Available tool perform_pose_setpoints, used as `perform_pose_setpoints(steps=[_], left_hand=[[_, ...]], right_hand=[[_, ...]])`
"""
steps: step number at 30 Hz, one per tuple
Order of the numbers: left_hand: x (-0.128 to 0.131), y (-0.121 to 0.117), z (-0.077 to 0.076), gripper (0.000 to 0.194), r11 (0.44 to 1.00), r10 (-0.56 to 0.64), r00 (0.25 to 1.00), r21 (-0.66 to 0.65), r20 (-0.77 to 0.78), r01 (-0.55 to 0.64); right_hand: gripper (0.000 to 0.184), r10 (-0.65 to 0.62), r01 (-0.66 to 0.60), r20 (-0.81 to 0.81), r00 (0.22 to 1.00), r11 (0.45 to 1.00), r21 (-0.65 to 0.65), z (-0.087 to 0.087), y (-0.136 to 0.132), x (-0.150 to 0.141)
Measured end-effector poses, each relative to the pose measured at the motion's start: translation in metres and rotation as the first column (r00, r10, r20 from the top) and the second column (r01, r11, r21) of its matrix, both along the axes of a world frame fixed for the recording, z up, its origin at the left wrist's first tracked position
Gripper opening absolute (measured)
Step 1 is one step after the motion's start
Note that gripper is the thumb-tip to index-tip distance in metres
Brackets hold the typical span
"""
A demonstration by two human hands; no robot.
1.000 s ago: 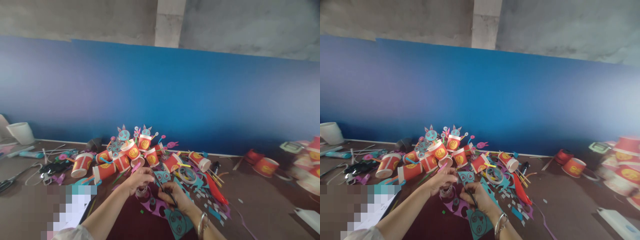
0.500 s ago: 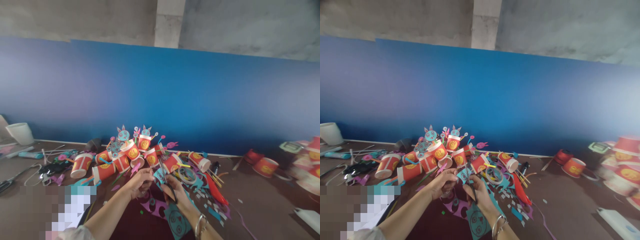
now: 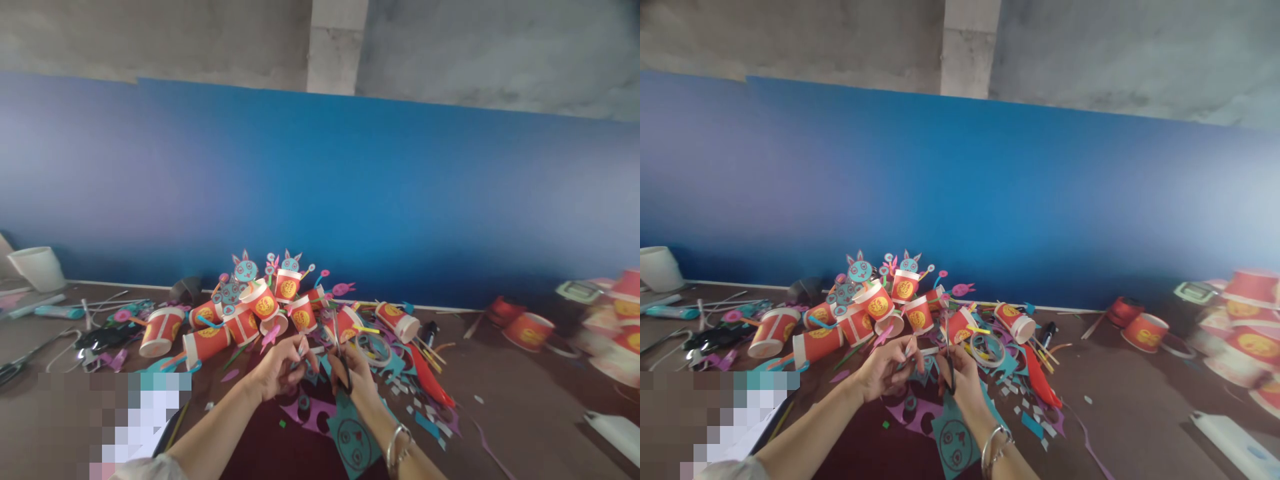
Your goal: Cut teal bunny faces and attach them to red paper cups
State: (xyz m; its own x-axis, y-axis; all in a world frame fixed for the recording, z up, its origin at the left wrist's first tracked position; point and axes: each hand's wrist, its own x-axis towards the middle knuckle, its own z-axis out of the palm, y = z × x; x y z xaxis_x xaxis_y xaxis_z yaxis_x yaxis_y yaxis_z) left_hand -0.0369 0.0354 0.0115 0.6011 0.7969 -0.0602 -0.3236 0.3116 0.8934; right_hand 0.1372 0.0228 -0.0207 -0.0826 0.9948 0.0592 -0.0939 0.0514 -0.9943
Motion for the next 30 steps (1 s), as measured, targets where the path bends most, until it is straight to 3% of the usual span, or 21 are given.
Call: perform_pose_setpoints(steps=[2,4,7,10,14,17,19,20,22,23,30], left_hand=[[0.001,0.0,0.001,0.014,0.998,0.054,0.997,0.048,-0.06,-0.051],[0.004,-0.001,0.002,0.012,0.974,0.191,0.954,0.168,-0.233,-0.154],[0.01,0.0,0.002,0.033,0.899,0.395,0.812,0.363,-0.43,-0.245],[0.013,-0.001,0.001,0.04,0.845,0.492,0.682,0.487,-0.542,-0.223],[0.016,-0.01,-0.003,0.005,0.763,0.603,0.458,0.64,-0.654,-0.091],[0.019,-0.018,-0.009,0.015,0.738,0.625,0.268,0.667,-0.733,0.102],[0.021,-0.02,-0.015,0.026,0.686,0.673,0.097,0.668,-0.733,0.289],[0.022,-0.021,-0.019,0.031,0.645,0.711,0.048,0.679,-0.701,0.351],[0.022,-0.02,-0.027,0.039,0.572,0.775,0.04,0.728,-0.63,0.377],[0.022,-0.019,-0.03,0.041,0.567,0.782,0.04,0.737,-0.622,0.368],[0.021,-0.017,-0.034,0.046,0.638,0.725,0.054,0.7,-0.686,0.321]], right_hand=[[0.04,-0.021,0.021,0.021,1.0,1.0,-0.006,-0.004,0.002,-0.001],[0.038,-0.035,0.033,0.067,0.997,0.999,0.025,-0.008,0.002,-0.002],[0.024,-0.081,0.056,0.184,0.98,0.989,0.136,-0.012,0.0,-0.002],[0.022,-0.16,0.084,0.33,0.93,0.969,0.232,-0.013,-0.002,-0.001],[0.027,-0.188,0.085,0.427,0.884,0.965,0.25,-0.011,-0.004,-0.002],[0.02,-0.183,0.072,0.413,0.892,0.96,0.27,-0.01,-0.004,-0.002],[0.02,-0.19,0.075,0.405,0.894,0.956,0.282,-0.011,-0.004,-0.002],[0.021,-0.195,0.08,0.403,0.894,0.955,0.285,-0.012,-0.004,-0.002],[0.022,-0.195,0.081,0.404,0.894,0.956,0.282,-0.014,-0.003,-0.001],[0.022,-0.194,0.081,0.406,0.893,0.957,0.278,-0.015,-0.003,-0.001],[0.02,-0.195,0.098,0.385,0.902,0.961,0.257,-0.015,-0.002,-0.002]])
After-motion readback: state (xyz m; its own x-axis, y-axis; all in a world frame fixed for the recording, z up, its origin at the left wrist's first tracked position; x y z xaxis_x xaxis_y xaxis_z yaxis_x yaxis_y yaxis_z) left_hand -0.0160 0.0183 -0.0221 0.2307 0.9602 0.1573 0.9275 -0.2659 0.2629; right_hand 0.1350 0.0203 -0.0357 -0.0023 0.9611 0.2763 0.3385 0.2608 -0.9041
